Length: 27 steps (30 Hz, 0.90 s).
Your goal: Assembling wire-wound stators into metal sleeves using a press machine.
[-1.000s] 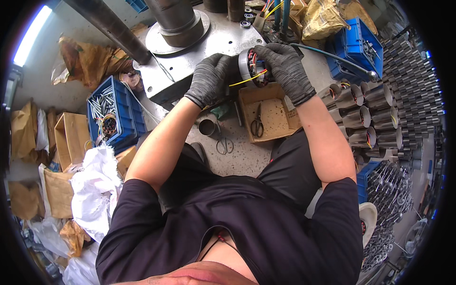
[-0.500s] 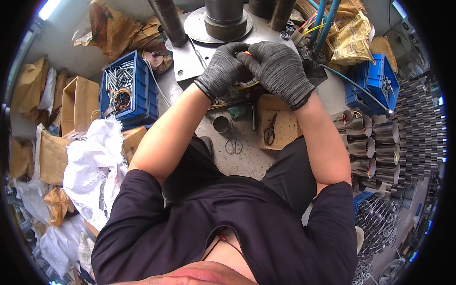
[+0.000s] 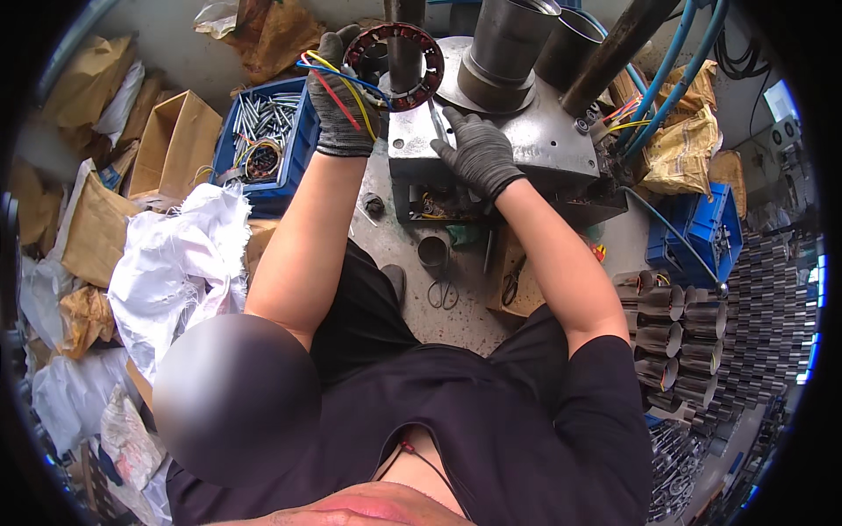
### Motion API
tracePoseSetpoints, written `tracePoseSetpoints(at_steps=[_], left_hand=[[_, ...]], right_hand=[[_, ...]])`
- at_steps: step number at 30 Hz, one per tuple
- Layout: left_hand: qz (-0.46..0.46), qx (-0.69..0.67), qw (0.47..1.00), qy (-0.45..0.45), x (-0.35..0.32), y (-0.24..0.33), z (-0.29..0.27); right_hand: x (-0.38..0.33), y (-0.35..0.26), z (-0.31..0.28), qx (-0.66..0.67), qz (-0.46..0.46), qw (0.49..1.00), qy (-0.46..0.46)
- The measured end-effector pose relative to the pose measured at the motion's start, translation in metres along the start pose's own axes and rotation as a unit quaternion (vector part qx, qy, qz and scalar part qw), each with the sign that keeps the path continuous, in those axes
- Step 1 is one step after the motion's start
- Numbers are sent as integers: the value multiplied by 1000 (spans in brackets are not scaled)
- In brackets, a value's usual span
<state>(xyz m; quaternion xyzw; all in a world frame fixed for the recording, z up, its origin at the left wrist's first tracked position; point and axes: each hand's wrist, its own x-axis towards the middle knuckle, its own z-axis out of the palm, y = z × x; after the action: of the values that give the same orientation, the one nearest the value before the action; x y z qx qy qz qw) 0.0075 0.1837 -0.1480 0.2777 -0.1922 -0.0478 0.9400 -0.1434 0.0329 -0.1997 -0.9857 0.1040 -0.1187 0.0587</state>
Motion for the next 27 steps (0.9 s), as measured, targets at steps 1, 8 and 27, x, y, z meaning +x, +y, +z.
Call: tracePoseSetpoints(at_steps=[1, 8, 27], left_hand=[[-13, -42, 999, 8, -6, 4, 6], [24, 65, 995, -67, -23, 2, 25], [-167, 129, 953, -217, -74, -165, 60]], right_hand=[[5, -12, 1, -27, -5, 1000, -12], [2, 17, 7, 148, 9, 988, -37], [-154, 125, -123, 543, 183, 807, 143]])
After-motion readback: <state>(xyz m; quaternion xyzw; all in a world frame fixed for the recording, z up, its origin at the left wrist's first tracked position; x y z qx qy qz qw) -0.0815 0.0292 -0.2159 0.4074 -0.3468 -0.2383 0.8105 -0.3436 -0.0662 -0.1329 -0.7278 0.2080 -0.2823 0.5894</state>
